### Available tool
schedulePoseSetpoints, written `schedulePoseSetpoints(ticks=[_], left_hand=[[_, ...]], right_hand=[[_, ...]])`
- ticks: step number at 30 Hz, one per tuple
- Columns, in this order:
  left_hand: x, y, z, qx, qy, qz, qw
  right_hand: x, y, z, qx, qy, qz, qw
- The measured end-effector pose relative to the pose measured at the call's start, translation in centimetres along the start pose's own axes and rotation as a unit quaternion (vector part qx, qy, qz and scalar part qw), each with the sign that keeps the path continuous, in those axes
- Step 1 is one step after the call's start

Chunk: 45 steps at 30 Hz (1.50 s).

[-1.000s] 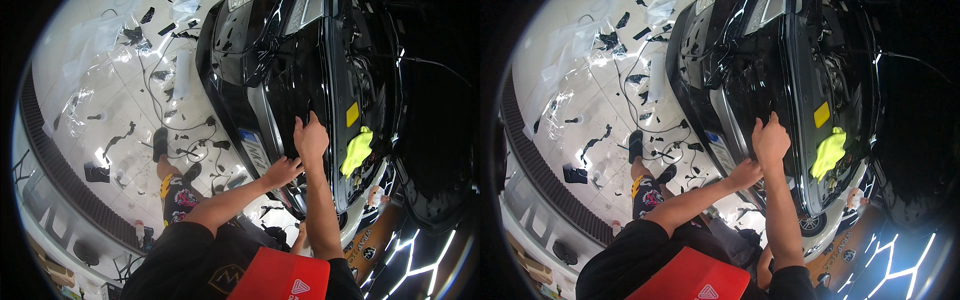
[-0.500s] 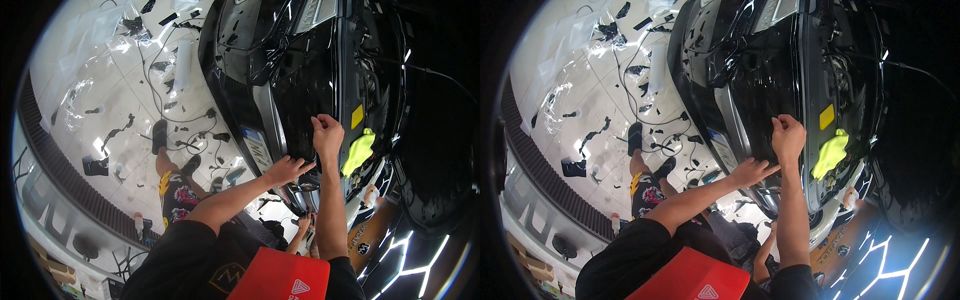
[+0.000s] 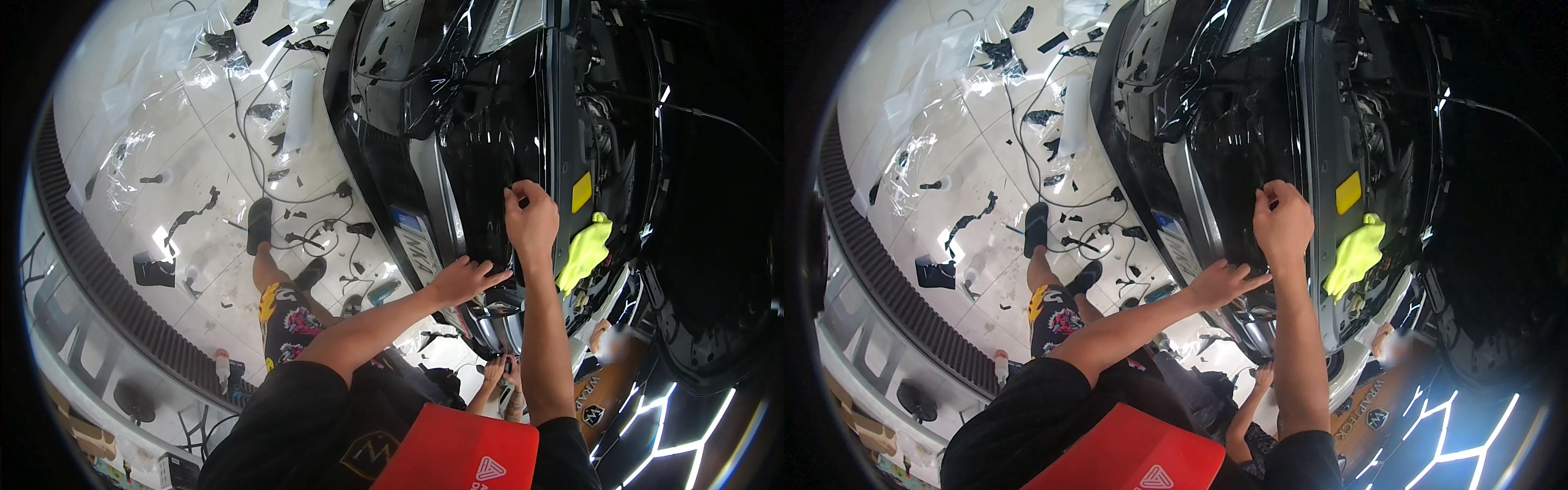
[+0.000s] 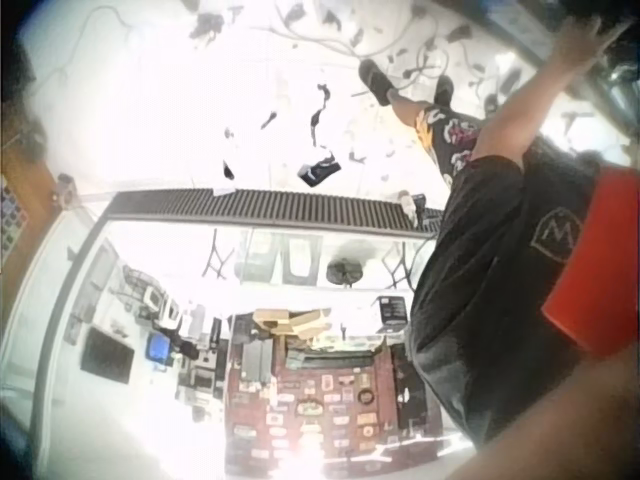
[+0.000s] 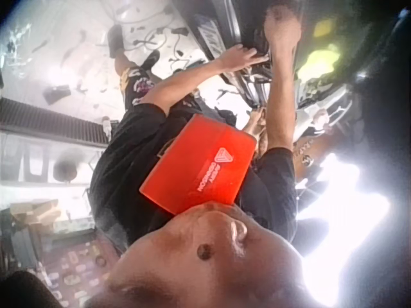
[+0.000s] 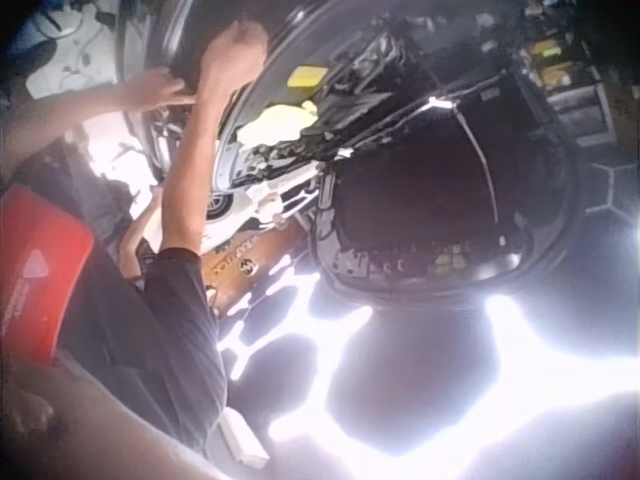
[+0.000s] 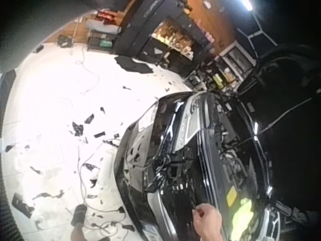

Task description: The person applies a black vinyl wrap to the front bumper of a car. They use a red squeegee to smooth the film, a knife to trim edges, and a yellow cloth to wipe the surface. A second person is visible in the background using a heat gun.

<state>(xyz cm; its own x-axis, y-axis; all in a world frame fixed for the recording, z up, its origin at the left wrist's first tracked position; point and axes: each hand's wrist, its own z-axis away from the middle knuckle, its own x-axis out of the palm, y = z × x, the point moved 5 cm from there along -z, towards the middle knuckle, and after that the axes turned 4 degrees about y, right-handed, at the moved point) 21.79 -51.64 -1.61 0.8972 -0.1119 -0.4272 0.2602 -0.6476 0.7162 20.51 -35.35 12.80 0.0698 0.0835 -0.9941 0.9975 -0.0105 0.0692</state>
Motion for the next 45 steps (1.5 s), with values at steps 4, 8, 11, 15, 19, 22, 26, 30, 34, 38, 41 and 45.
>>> schedulePoseSetpoints(ticks=[4,8,11,15,19,22,26,30,34,38,41,45], left_hand=[[-0.2,0.4,0.0,0.011,0.002,-0.012,1.000],[-0.3,0.0,0.0,0.011,0.019,-0.015,1.000],[-0.2,0.1,0.1,0.012,0.020,-0.012,1.000],[-0.5,0.2,-0.1,0.011,0.016,-0.022,1.000],[-0.3,0.1,0.1,0.005,0.002,-0.006,1.000],[-0.2,0.3,0.2,0.004,-0.002,-0.006,1.000],[-0.7,-0.3,-0.1,0.008,-0.005,0.034,0.999],[-3.4,-2.5,0.4,-0.089,0.015,0.205,0.975],[-6.7,-10.1,0.7,-0.490,0.223,0.294,0.790],[-7.8,-12.1,-0.7,-0.515,0.251,0.300,0.763],[-9.7,-13.9,-0.8,-0.472,0.333,0.229,0.784],[-11.8,-15.9,-3.4,-0.478,0.359,0.344,0.724]], right_hand=[[0.5,0.0,-0.7,0.038,0.067,-0.082,0.994],[0.6,-2.4,-3.8,0.086,0.077,-0.084,0.990],[0.9,-2.8,-4.9,0.102,0.064,-0.015,0.993],[1.3,-2.3,-5.3,0.076,0.072,-0.013,0.994],[1.5,-2.0,-5.2,0.067,0.073,-0.030,0.995],[1.5,-2.1,-5.3,0.052,0.078,-0.026,0.995],[1.3,-2.3,-5.4,0.051,0.073,0.011,0.996],[1.3,-2.0,-5.3,0.057,0.065,-0.003,0.996],[1.4,-1.6,-4.9,0.064,0.061,-0.023,0.996],[1.0,-1.9,-4.9,0.070,0.062,-0.040,0.995],[1.3,-1.5,-5.0,0.061,0.062,-0.049,0.995],[1.1,-1.5,-5.1,0.066,0.057,-0.056,0.995]])
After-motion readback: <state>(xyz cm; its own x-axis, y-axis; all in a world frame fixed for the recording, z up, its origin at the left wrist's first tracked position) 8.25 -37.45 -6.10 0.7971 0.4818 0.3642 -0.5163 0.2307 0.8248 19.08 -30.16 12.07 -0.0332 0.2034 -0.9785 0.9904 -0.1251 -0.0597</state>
